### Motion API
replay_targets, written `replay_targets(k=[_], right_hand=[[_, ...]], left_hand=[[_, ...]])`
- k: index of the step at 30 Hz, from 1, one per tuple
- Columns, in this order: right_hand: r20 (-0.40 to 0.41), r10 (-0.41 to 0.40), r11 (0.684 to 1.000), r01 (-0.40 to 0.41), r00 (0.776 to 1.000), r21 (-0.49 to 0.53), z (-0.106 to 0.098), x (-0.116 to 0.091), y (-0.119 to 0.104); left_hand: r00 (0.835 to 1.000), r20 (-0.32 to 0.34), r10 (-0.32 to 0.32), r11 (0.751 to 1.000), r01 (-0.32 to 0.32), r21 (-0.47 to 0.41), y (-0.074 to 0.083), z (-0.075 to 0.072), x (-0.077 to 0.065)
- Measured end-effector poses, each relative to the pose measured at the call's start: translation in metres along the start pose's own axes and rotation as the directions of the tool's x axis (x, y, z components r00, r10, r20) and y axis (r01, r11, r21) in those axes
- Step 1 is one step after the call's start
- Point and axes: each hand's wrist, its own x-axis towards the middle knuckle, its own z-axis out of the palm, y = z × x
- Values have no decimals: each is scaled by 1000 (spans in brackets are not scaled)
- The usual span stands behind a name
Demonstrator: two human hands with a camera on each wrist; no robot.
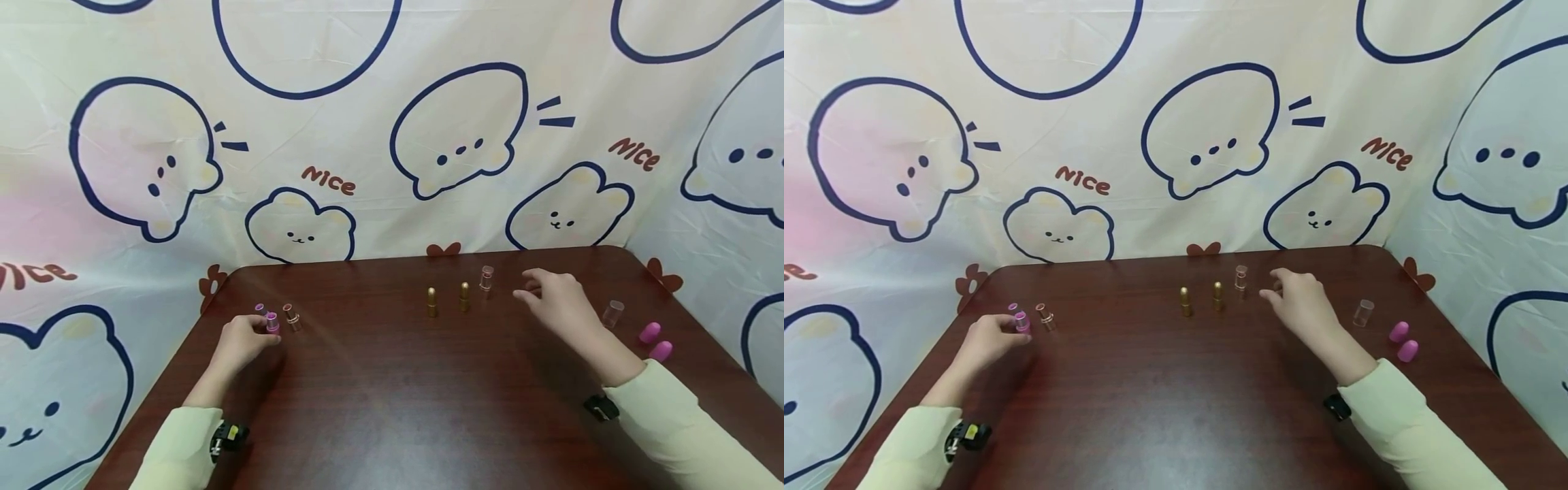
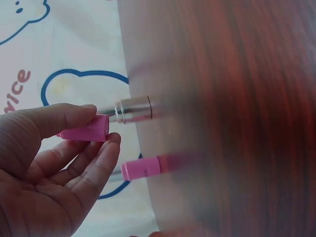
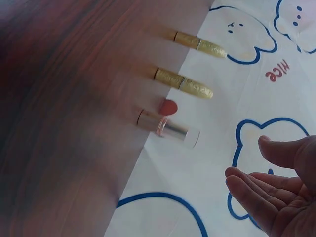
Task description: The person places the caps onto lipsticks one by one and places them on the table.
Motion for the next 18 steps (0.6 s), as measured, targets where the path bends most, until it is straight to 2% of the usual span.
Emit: replay_targets(k=[6, 14, 18], right_hand=[[-19, 8, 1000, -8, 1000, -17, -10, -8, 13], [-18, 68, 996, -69, 998, -59, -21, -19, 31], [-32, 62, 996, -64, 998, -65, -27, -23, 41]], left_hand=[[999, 8, 37, 999, -37, 3, 10, 4, 2], [997, 21, 75, 997, -74, -13, 24, 10, 4], [996, 30, 90, 996, -89, -26, 30, 12, 4]])
